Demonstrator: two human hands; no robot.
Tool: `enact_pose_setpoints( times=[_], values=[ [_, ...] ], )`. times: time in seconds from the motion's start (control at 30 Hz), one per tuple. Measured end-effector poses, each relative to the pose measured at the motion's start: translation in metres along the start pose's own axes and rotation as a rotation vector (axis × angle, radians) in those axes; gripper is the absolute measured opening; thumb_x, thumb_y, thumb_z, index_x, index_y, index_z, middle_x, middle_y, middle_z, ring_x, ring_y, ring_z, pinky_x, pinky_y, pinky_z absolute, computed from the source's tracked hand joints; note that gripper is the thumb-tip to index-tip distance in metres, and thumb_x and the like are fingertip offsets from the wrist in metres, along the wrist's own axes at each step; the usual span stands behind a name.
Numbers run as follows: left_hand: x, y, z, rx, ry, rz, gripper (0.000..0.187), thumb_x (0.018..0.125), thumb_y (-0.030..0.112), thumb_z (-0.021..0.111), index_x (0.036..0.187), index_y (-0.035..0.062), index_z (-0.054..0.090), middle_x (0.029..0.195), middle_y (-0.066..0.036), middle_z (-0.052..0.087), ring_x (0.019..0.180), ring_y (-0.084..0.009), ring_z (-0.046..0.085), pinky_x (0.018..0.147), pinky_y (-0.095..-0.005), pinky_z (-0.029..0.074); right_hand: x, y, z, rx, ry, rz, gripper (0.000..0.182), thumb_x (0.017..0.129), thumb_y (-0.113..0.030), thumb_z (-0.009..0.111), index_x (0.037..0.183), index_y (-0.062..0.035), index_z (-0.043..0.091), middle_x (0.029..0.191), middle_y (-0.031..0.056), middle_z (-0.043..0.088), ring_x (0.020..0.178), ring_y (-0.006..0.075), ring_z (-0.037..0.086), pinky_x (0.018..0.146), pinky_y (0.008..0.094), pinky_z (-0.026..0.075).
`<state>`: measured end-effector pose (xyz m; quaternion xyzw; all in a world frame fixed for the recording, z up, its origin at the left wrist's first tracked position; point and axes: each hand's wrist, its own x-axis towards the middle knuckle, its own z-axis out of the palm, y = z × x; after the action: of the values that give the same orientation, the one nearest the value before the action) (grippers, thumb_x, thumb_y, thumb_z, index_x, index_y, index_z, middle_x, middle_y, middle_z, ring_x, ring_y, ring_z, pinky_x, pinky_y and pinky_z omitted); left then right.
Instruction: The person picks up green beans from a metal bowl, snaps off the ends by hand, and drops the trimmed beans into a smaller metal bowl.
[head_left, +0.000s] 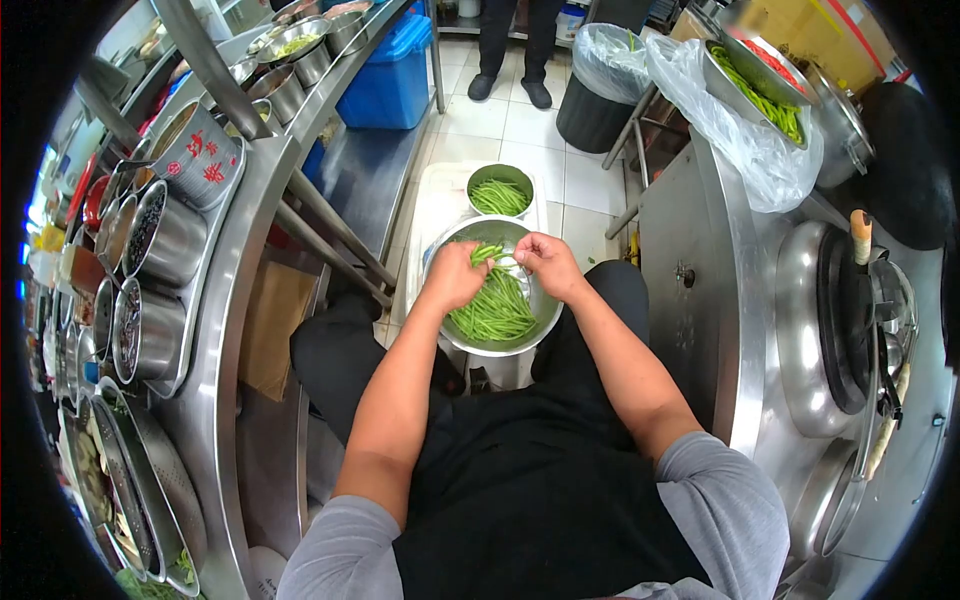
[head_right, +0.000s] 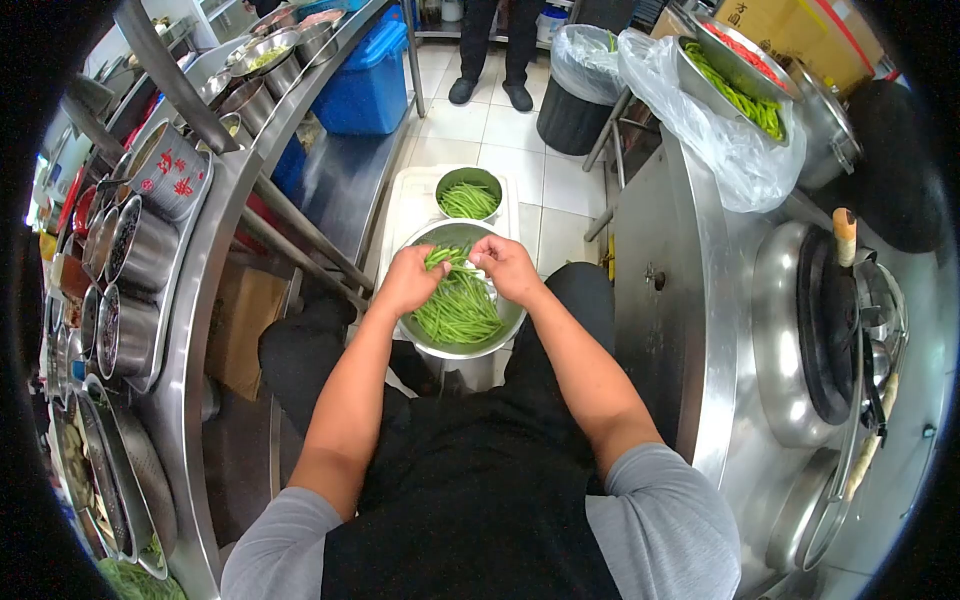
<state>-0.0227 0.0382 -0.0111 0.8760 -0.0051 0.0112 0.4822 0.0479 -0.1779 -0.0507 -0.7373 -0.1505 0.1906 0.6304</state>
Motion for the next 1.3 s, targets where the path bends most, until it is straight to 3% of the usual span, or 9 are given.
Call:
enact_pose_setpoints(
  times=[0.1, 0.2, 0.37, 0.83, 0.9, 1.0, 1.07, 1.13, 1.3],
  values=[
    [0.005, -0.012, -0.002, 0.127, -0.055, 0.066, 0.021, 0.090, 0.016, 0.072, 0.101, -0.0016, 0.072, 0.085, -0.025, 0.070, 0.079, -0.0391, 0.070, 0.076, -0.0445, 0.053, -0.004, -0.012, -0.010, -0.762, 0.074, -0.445, 0.002, 0.088, 0.000, 0.068, 0.089, -0.0001, 0.066, 0.085, 0.0145, 0.068, 0.077, 0.0289, 0.067, 0.070, 0.0392, 0.053],
    [0.003, -0.013, -0.006, 0.262, -0.047, 0.088, 0.020, 0.089, 0.016, 0.072, 0.101, -0.0001, 0.073, 0.094, -0.027, 0.071, 0.092, -0.0460, 0.068, 0.083, -0.0500, 0.053, 0.001, -0.009, -0.034, -0.758, 0.167, -0.338, 0.004, 0.083, 0.005, 0.065, 0.085, 0.0020, 0.064, 0.089, 0.0237, 0.066, 0.083, 0.0423, 0.065, 0.074, 0.0454, 0.054],
    [0.004, -0.004, -0.008, -0.020, -0.005, -0.094, 0.023, 0.089, 0.016, 0.073, 0.104, -0.0012, 0.074, 0.089, -0.024, 0.073, 0.084, -0.0375, 0.071, 0.080, -0.0441, 0.054, -0.007, -0.009, -0.022, -0.221, -0.045, -0.039, 0.023, 0.089, 0.001, 0.073, 0.111, -0.0026, 0.070, 0.094, 0.0011, 0.071, 0.077, 0.0050, 0.058, 0.073, 0.0248, 0.053],
    [-0.004, 0.006, 0.002, 0.007, -0.031, -0.054, 0.019, 0.089, 0.016, 0.074, 0.098, -0.0012, 0.073, 0.081, -0.020, 0.072, 0.077, -0.0312, 0.071, 0.075, -0.0421, 0.054, -0.001, -0.003, 0.009, 0.304, -0.109, 0.074, 0.008, 0.100, -0.012, 0.061, 0.094, -0.0058, 0.061, 0.082, -0.0021, 0.059, 0.071, 0.0084, 0.050, 0.069, 0.0271, 0.044],
    [-0.001, 0.001, 0.003, 0.026, 0.030, 0.022, 0.017, 0.090, 0.015, 0.073, 0.096, -0.0009, 0.072, 0.081, -0.020, 0.072, 0.079, -0.0319, 0.071, 0.075, -0.0430, 0.054, -0.001, -0.004, 0.007, 0.954, -0.317, 0.174, 0.006, 0.100, -0.011, 0.057, 0.095, -0.0074, 0.059, 0.083, -0.0004, 0.056, 0.071, 0.0105, 0.049, 0.072, 0.0301, 0.044],
    [0.008, -0.017, 0.006, 0.018, 0.095, -0.034, 0.015, 0.094, 0.016, 0.071, 0.100, 0.0018, 0.072, 0.087, -0.015, 0.076, 0.077, -0.0248, 0.071, 0.068, -0.0380, 0.053, 0.002, -0.009, -0.002, 1.150, -0.391, 0.128, 0.004, 0.098, -0.008, 0.055, 0.097, -0.0078, 0.059, 0.086, 0.0004, 0.055, 0.071, 0.0112, 0.047, 0.072, 0.0316, 0.044],
    [0.008, -0.010, 0.004, -0.334, 0.113, -0.209, 0.015, 0.096, 0.016, 0.069, 0.104, 0.0032, 0.071, 0.092, -0.012, 0.077, 0.072, -0.0189, 0.066, 0.064, -0.0335, 0.050, -0.002, -0.007, 0.001, 0.977, -0.346, 0.102, 0.007, 0.099, -0.010, 0.057, 0.102, -0.0066, 0.061, 0.090, 0.0008, 0.058, 0.076, 0.0102, 0.051, 0.074, 0.0293, 0.045],
    [0.010, -0.006, 0.001, -0.684, 0.127, -0.376, 0.015, 0.099, 0.016, 0.067, 0.108, 0.0046, 0.070, 0.098, -0.009, 0.078, 0.067, -0.0129, 0.061, 0.059, -0.0289, 0.047, -0.010, -0.014, 0.016, 0.256, -0.005, 0.066, 0.013, 0.099, -0.012, 0.059, 0.109, -0.0046, 0.064, 0.094, 0.0017, 0.062, 0.079, 0.0092, 0.053, 0.074, 0.0256, 0.046],
    [0.013, -0.011, 0.001, -1.089, 0.224, -0.370, 0.021, 0.102, 0.014, 0.064, 0.119, 0.0027, 0.064, 0.112, -0.010, 0.076, 0.059, -0.0051, 0.043, 0.054, -0.0233, 0.040, -0.006, 0.001, 0.017, 0.294, -0.239, 0.185, 0.021, 0.100, -0.019, 0.066, 0.116, -0.0058, 0.067, 0.099, -0.0012, 0.070, 0.077, 0.0060, 0.054, 0.072, 0.0217, 0.045]
  ],
)
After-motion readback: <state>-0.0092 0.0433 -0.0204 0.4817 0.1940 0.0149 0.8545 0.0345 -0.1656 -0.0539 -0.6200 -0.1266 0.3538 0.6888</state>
